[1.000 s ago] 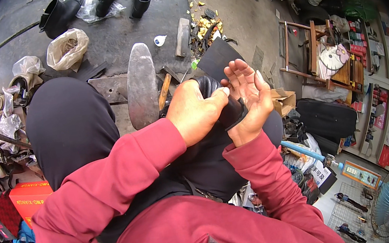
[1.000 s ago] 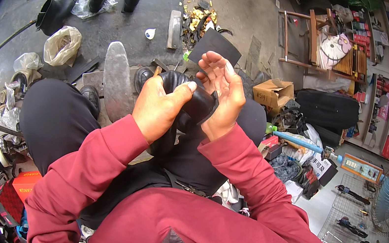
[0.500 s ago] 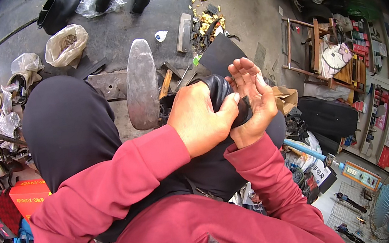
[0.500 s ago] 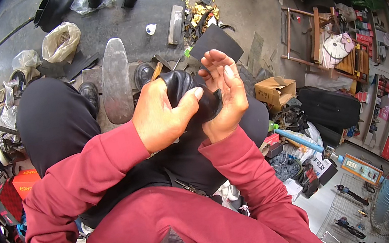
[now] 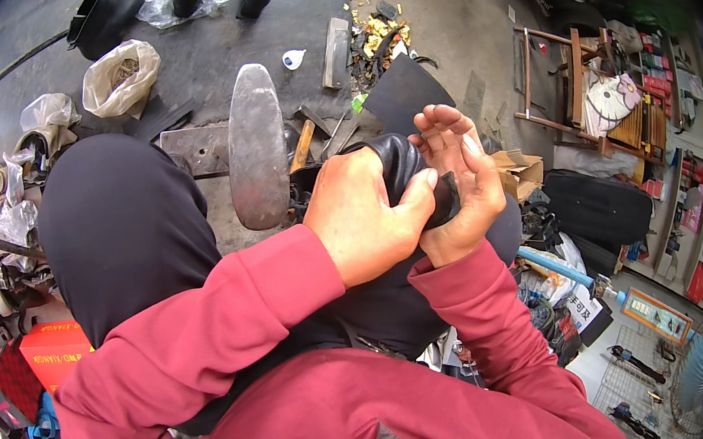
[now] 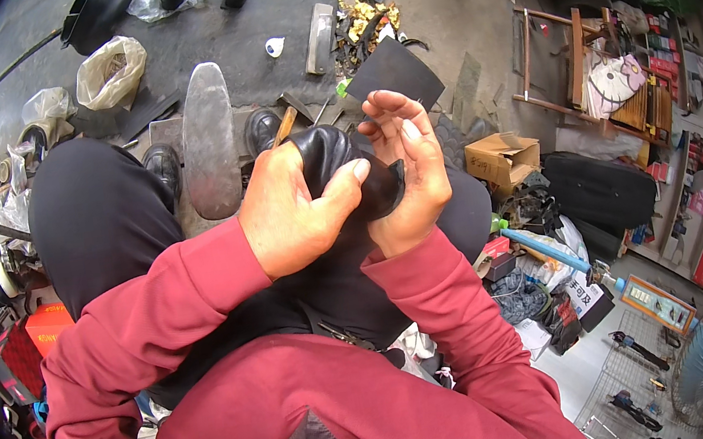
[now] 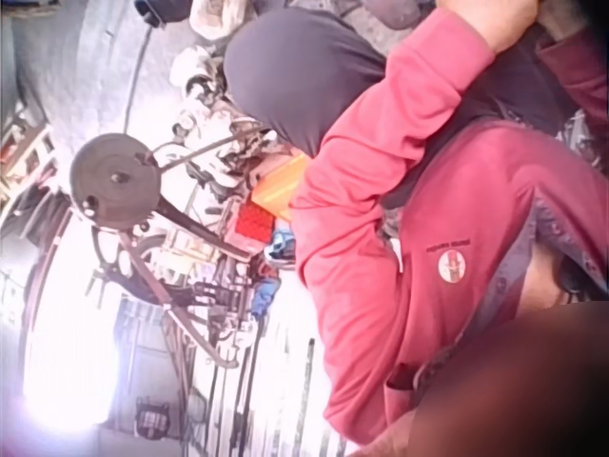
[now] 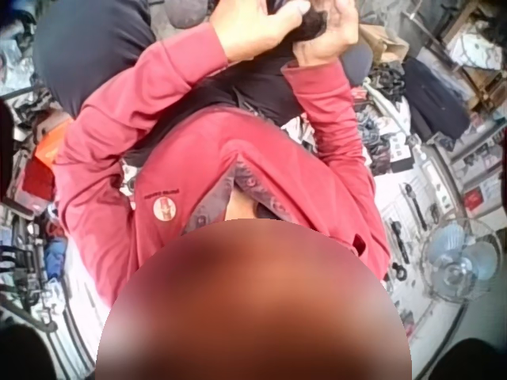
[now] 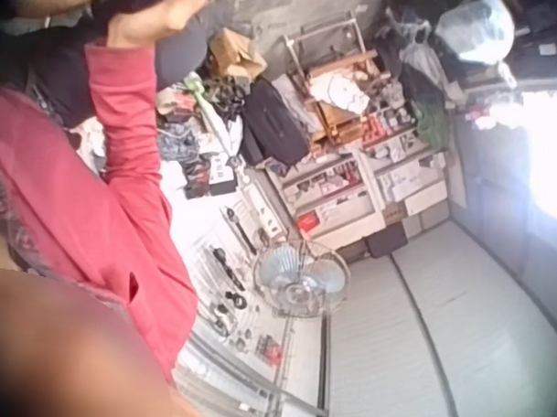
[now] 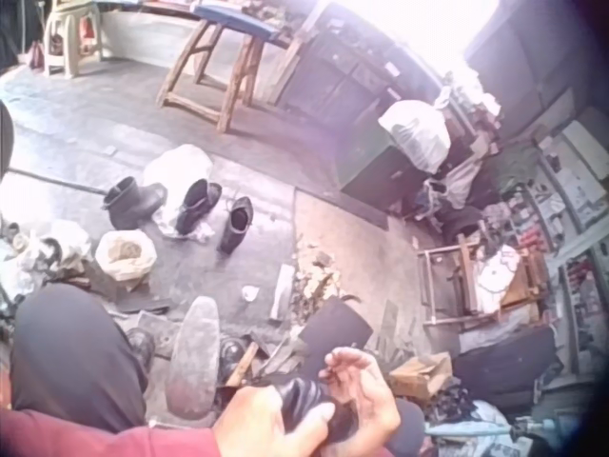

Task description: The person hammers nails into the heel of a black boot, then applies glue to the heel and presses it to secure the repair. The person handles the boot and tools while seated on the floor.

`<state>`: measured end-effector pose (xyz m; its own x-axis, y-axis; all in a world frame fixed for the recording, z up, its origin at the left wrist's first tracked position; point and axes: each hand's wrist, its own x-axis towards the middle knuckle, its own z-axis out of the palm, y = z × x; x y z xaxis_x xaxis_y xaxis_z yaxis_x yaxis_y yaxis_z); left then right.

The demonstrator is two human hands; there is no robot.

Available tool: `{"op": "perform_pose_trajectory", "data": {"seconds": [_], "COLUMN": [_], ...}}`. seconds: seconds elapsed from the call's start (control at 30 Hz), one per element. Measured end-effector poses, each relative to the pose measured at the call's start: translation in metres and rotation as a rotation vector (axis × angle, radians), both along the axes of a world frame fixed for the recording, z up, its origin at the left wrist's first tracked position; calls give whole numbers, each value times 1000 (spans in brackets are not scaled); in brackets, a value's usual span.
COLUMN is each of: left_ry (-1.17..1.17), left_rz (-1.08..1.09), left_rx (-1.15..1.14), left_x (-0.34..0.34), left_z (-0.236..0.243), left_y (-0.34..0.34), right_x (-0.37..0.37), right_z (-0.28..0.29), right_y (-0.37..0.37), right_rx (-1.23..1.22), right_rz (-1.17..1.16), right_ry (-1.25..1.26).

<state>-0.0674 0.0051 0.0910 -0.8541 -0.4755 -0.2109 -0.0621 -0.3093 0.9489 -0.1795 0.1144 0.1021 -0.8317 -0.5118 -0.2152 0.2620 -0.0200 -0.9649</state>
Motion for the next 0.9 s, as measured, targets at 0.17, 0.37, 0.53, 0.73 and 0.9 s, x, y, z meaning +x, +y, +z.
{"op": "perform_pose_trajectory", "data": {"seconds": [0.17,0.37,0.53,0.73,0.9], "left_ry": [17,-1,-53,-105,-19], "left_rz": [45,5,-66,-113,23], "left_rx": [-34,34,-26,5,47], "left_x": [-1,0,2,4,-1], "left_z": [-1,-2,-2,0,-2], "left_y": [1,0,-1,-3,2], "right_x": [0,-1,0,-1,-2], "right_z": [-2,-2,-3,-3,-3], "right_y": [0,2,2,3,5], "right_rx": [128,57,198,106,229], "right_rz": [37,32,54,34,73], "right_ry": [140,81,206,115,209]}}
